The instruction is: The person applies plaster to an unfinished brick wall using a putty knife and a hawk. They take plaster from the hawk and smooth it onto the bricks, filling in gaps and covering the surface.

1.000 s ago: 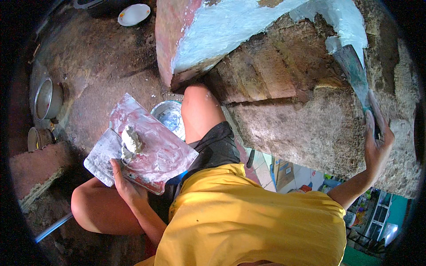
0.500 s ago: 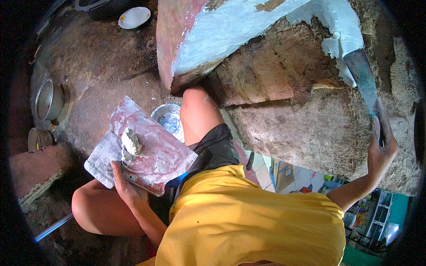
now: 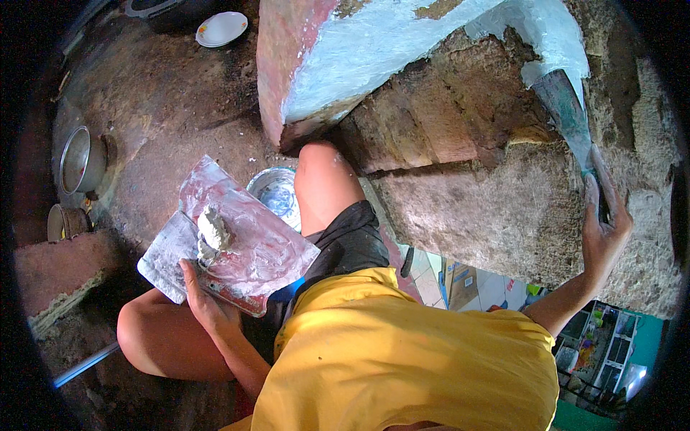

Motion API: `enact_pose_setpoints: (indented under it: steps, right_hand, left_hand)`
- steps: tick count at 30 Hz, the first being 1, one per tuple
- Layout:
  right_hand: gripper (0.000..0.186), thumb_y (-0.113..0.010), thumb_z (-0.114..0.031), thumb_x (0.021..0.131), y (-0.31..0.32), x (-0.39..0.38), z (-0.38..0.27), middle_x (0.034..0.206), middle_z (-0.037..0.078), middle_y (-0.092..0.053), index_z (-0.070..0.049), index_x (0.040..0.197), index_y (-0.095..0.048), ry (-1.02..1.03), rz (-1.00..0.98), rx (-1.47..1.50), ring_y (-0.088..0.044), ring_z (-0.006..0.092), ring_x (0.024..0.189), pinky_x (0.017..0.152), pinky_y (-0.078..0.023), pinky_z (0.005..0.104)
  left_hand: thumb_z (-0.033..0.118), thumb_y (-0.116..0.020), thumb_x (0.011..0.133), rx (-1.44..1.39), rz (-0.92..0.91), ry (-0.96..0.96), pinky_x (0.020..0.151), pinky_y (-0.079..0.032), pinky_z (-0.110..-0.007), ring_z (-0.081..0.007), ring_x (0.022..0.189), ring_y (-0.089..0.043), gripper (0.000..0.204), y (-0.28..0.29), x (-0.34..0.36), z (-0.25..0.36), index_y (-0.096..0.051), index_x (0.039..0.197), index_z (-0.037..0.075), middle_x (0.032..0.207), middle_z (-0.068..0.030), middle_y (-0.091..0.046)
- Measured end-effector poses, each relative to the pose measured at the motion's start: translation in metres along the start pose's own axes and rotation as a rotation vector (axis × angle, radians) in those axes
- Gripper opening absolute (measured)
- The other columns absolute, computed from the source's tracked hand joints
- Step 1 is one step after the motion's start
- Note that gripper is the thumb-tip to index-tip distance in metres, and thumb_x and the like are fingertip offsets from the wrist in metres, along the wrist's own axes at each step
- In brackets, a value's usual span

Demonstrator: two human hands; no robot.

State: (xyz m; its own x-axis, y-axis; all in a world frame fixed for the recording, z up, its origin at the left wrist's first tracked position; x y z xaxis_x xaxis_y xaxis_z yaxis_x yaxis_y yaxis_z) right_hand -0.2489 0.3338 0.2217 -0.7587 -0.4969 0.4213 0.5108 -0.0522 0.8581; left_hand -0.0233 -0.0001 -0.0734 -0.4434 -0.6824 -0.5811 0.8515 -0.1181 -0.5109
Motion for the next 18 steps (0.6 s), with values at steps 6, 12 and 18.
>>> enact_pose_setpoints:
  steps: [6, 12, 18]
  right_hand:
    - [0.027, -0.051, -0.005, 0.085, 0.006, -0.001, -0.005, 0.11, 0.011, -0.059, -0.003, 0.112, -0.057, -0.031, 0.022, -0.028, -0.055, 0.0177, 0.102, 0.088, -0.042, 0.0304]
    - [0.028, -0.051, -0.002, 0.084, 0.009, -0.005, 0.001, 0.11, 0.013, -0.059, -0.001, 0.111, -0.057, -0.07, 0.051, 0.026, -0.055, 0.0195, 0.103, 0.089, -0.04, 0.0308]
    - [0.03, -0.052, 0.004, 0.08, 0.005, -0.005, 0.0, 0.11, 0.012, -0.059, 0.0, 0.109, -0.058, -0.006, 0.059, -0.005, -0.055, 0.0185, 0.102, 0.088, -0.039, 0.0292]
  left_hand:
    - [0.032, -0.05, 0.088, 0.001, -0.011, 0.009, 0.086, -0.041, -0.036, -0.0229, 0.097, -0.054, 0.045, -0.005, -0.002, 0.003, -0.045, 0.114, -0.004, 0.111, -0.0125, -0.054]
    - [0.044, -0.053, 0.083, 0.094, -0.005, -0.029, 0.086, -0.039, -0.037, -0.0256, 0.098, -0.051, 0.059, 0.003, 0.003, 0.0, -0.045, 0.117, -0.003, 0.113, -0.0122, -0.051]
    - [0.033, -0.051, 0.088, -0.01, -0.007, 0.013, 0.086, -0.04, -0.036, -0.0232, 0.098, -0.053, 0.046, -0.001, -0.001, 0.004, -0.045, 0.115, -0.003, 0.111, -0.0127, -0.054]
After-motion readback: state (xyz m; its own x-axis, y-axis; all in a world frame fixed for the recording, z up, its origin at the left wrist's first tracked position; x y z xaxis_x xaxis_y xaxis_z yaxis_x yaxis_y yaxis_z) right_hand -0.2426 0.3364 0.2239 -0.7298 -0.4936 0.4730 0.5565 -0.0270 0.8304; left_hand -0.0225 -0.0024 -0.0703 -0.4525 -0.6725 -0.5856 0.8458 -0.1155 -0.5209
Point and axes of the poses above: each hand's wrist, its own x-axis towards the middle knuckle, its own y-axis out of the back of the hand, z = x × y, the point moved 2 cm from there along x, towards the middle knuckle
